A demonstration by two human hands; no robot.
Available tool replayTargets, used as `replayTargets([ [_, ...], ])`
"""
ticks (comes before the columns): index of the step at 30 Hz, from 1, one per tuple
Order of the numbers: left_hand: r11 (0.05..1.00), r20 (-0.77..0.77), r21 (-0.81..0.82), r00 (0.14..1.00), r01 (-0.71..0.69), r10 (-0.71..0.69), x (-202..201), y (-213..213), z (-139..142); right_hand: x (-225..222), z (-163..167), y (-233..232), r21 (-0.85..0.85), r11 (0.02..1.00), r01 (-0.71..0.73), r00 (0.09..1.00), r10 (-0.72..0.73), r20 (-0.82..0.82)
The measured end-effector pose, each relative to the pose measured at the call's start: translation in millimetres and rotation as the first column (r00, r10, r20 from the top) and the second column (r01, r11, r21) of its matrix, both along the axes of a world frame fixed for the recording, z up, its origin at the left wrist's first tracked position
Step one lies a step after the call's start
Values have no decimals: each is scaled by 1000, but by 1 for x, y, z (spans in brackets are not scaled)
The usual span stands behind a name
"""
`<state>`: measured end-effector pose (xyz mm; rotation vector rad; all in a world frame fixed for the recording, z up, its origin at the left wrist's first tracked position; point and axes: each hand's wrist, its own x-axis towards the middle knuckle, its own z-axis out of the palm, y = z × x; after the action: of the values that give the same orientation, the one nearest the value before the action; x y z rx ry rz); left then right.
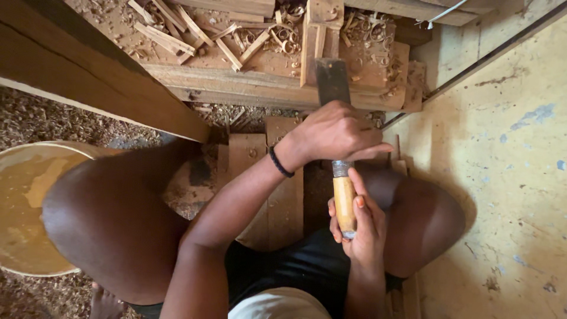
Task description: The person uses a chisel to carve wood pieces while sitting on the floor, removing shavings to shape the material.
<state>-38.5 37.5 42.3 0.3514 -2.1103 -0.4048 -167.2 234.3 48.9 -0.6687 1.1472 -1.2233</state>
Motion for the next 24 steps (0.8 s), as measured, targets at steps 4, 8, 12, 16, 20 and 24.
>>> replayTargets([
  [4,1000,1,6,1000,8,-8,-2,0,-1,0,2,0,6,1000,5,1000,-5,-5],
  [8,1000,-10,4,1000,-2,2,0,0,0,1,1,0,9,1000,7,1000,-7,1],
  [12,1000,-39,13,999,0,1,3,1,1,1,1,1,38,999,19,999,-17,-30],
  [16,1000,-40,-14,999,-21,20,3,1,2,2,1,2,14,1000,13,1000,-13,-18],
  [20,1000,-39,-1,999,-15,15,0,0,-1,3,2,2,-8,1000,30,999,-30,-27],
  [24,998,-17,58,1000,18,-17,-4,-2,-6,1,0,1,-1,1000,16,999,-16,-34],
])
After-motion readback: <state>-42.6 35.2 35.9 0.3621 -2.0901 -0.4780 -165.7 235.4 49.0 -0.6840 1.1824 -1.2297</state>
